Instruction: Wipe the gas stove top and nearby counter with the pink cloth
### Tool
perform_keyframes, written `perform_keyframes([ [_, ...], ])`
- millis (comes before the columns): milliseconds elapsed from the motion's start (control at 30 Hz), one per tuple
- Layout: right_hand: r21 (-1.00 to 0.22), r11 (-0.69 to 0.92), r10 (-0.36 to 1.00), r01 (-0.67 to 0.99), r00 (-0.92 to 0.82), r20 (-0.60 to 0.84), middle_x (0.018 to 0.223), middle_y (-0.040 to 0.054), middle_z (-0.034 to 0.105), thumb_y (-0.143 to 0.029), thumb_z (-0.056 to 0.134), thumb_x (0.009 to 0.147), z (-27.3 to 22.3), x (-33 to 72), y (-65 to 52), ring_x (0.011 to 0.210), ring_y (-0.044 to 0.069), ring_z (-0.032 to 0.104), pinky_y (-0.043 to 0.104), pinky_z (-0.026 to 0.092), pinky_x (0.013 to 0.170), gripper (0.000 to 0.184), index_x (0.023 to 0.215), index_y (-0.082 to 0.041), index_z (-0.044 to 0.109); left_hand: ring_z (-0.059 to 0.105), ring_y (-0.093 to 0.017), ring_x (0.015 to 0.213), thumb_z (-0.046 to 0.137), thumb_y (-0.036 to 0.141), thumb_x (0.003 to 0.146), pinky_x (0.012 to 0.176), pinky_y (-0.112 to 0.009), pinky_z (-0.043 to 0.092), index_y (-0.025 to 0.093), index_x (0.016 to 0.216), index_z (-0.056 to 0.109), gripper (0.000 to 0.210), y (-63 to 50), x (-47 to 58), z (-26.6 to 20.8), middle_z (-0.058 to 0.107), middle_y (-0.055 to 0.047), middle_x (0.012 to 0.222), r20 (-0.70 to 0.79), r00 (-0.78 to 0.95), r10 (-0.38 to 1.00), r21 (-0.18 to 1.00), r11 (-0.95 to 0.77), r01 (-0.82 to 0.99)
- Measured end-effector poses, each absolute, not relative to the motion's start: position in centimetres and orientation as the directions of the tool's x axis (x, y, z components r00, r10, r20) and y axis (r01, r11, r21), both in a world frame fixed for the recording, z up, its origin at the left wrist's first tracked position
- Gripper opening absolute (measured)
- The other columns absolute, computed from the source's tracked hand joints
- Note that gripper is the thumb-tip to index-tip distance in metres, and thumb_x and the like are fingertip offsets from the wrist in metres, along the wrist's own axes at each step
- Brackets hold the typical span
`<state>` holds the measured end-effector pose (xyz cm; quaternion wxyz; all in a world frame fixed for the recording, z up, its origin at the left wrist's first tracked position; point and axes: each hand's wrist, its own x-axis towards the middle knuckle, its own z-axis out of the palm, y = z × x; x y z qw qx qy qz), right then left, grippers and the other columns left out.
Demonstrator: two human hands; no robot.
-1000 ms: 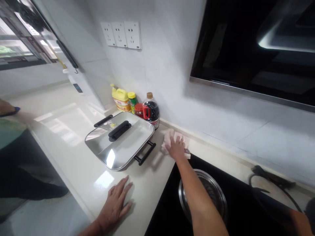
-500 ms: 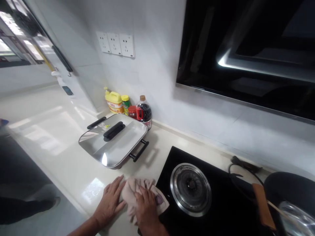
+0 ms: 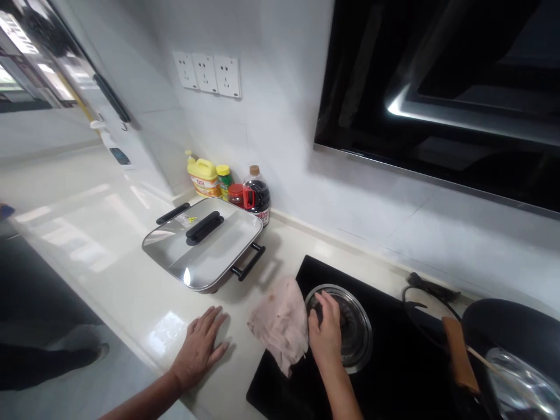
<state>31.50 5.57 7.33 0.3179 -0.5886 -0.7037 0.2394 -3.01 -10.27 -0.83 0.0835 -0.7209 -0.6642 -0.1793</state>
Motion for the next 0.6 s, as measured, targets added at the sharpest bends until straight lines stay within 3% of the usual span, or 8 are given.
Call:
perform_keyframes([
  [100, -0.502, 0.376, 0.926, 0.779, -0.329, 0.183, 0.161, 0.0116, 0.043, -0.045, 0.040, 0.100, 7.6, 29.1, 4.5, 0.150, 0.033, 0.038, 0.057, 0.033, 0.123, 0.050, 0.142, -0.028, 0.063, 0.047, -0.033, 0.143, 0.056, 0.053, 0.099, 0.110, -0.048, 0.040, 0.022, 0.145, 0.058, 0.055, -10.3, -3.0, -0.8, 0.057, -0.014, 0.152, 0.360, 0.055, 0.931, 0.106, -0.099, 0.989],
  [200, -0.317, 0.451, 0.892, 0.835, -0.432, 0.130, 0.170, 0.0072, 0.032, -0.045, 0.055, 0.097, 6.0, 26.0, 2.3, 0.155, 0.041, 0.030, 0.062, 0.034, 0.120, 0.046, 0.140, -0.033, 0.065, 0.047, -0.032, 0.143, 0.055, 0.051, 0.100, 0.110, -0.047, 0.041, 0.023, 0.145, 0.058, 0.053, -10.4, -3.1, -0.7, 0.058, -0.014, 0.152, 0.364, 0.060, 0.930, 0.100, -0.103, 0.990],
  [300, -0.262, 0.479, 0.877, 0.837, -0.448, 0.174, 0.170, 0.0067, 0.033, -0.046, 0.059, 0.096, 3.4, 24.7, 0.0, 0.154, 0.040, 0.032, 0.057, 0.035, 0.120, 0.041, 0.133, -0.032, 0.070, 0.048, -0.032, 0.143, 0.055, 0.050, 0.100, 0.109, -0.046, 0.042, 0.024, 0.143, 0.059, 0.051, -10.3, -3.2, -0.7, 0.058, -0.013, 0.152, 0.397, 0.071, 0.915, 0.083, -0.112, 0.990],
  [400, -0.222, 0.455, 0.886, 0.863, -0.414, 0.209, 0.167, 0.0072, 0.040, -0.046, 0.056, 0.098, 1.7, 24.9, -0.1, 0.149, 0.036, 0.040, 0.056, 0.030, 0.123, 0.042, 0.137, -0.034, 0.068, 0.050, -0.032, 0.141, 0.055, 0.050, 0.099, 0.107, -0.046, 0.043, 0.025, 0.139, 0.062, 0.048, -10.3, -3.2, -0.6, 0.059, -0.013, 0.151, 0.402, 0.082, 0.912, 0.065, -0.118, 0.991],
  [500, -0.162, 0.339, 0.938, 0.927, -0.318, 0.139, 0.167, 0.0112, 0.040, -0.041, 0.052, 0.100, 2.0, 24.9, 3.9, 0.149, 0.037, 0.040, 0.059, 0.021, 0.126, 0.048, 0.145, -0.031, 0.062, 0.051, -0.031, 0.140, 0.055, 0.048, 0.099, 0.106, -0.046, 0.044, 0.025, 0.138, 0.063, 0.045, -10.2, -3.2, -0.3, 0.060, -0.012, 0.150, 0.393, 0.089, 0.915, 0.043, -0.115, 0.992],
  [600, -0.112, 0.251, 0.968, 0.961, -0.250, 0.024, 0.170, 0.0150, 0.031, -0.038, 0.047, 0.102, 3.8, 24.9, 11.0, 0.152, 0.039, 0.035, 0.057, 0.014, 0.127, 0.051, 0.151, -0.027, 0.056, 0.052, -0.031, 0.139, 0.056, 0.046, 0.099, 0.105, -0.045, 0.045, 0.024, 0.138, 0.063, 0.045, -10.2, -3.2, -0.1, 0.061, -0.012, 0.148, 0.398, 0.101, 0.912, 0.022, -0.120, 0.993],
])
